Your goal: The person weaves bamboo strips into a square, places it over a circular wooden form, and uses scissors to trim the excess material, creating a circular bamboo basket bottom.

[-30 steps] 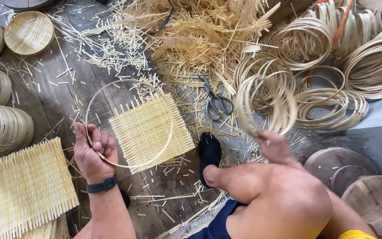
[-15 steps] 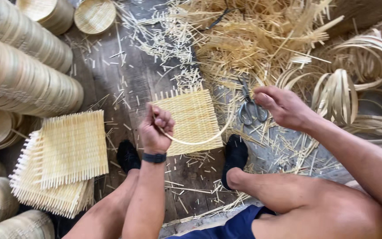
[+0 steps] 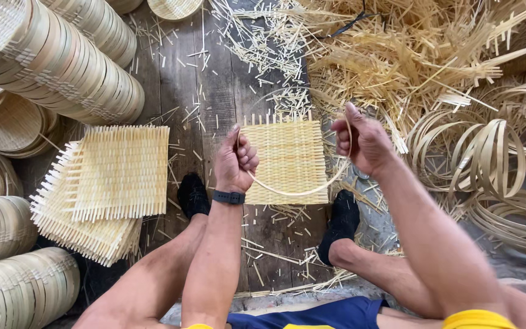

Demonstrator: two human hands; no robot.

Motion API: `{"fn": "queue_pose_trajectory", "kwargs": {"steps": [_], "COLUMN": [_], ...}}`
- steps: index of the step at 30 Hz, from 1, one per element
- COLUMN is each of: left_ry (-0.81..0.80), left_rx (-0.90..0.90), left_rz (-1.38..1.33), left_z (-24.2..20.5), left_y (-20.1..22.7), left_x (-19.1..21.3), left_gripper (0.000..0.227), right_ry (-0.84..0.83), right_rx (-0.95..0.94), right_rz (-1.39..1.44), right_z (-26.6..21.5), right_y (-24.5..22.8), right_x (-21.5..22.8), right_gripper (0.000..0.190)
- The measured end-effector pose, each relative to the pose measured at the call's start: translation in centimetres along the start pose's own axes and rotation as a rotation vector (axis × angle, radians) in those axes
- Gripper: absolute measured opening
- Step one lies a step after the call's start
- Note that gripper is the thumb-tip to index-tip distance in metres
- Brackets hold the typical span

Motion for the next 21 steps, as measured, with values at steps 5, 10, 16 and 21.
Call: {"fn": "queue_pose_trajectory", "kwargs": {"steps": [5,10,16,21], "left_ry": [0.001,-0.057,0.141,0.307], "left_rx": [0.057,0.011,-0.122,-0.299], "left_rz": [0.022,-0.131,-0.071,0.388], "left_z": [0.1,-0.1,0.0,1.3], "left_y": [-0.4,-1.2,0.3,-0.5], "left_x": [1.4,1.0,3.6,9.5], "left_gripper": [0.037,0.036,0.026,0.028], "right_ry": [-0.097,-0.113,-0.029,0.319], "right_rx": [0.148,0.152,0.237,0.069], "right_rz": [0.22,0.121,-0.33,-0.586], "right_z": [1.3,1.1,1.4,3.9], "right_y": [1.7,1.0,2.5,6.1], "right_x": [0.9,0.4,0.6,2.7], "right_gripper": [0.051,0.044,0.027,0.026]}}
Point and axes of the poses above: each hand's wrist, its own z-axis towards the middle knuckle, its own x-axis out of the back of the hand, y = z × x, the point moved 9 cm from there along z, towards the middle knuckle, and after that the axes turned 3 degrees about -x, right-handed, at the moved point
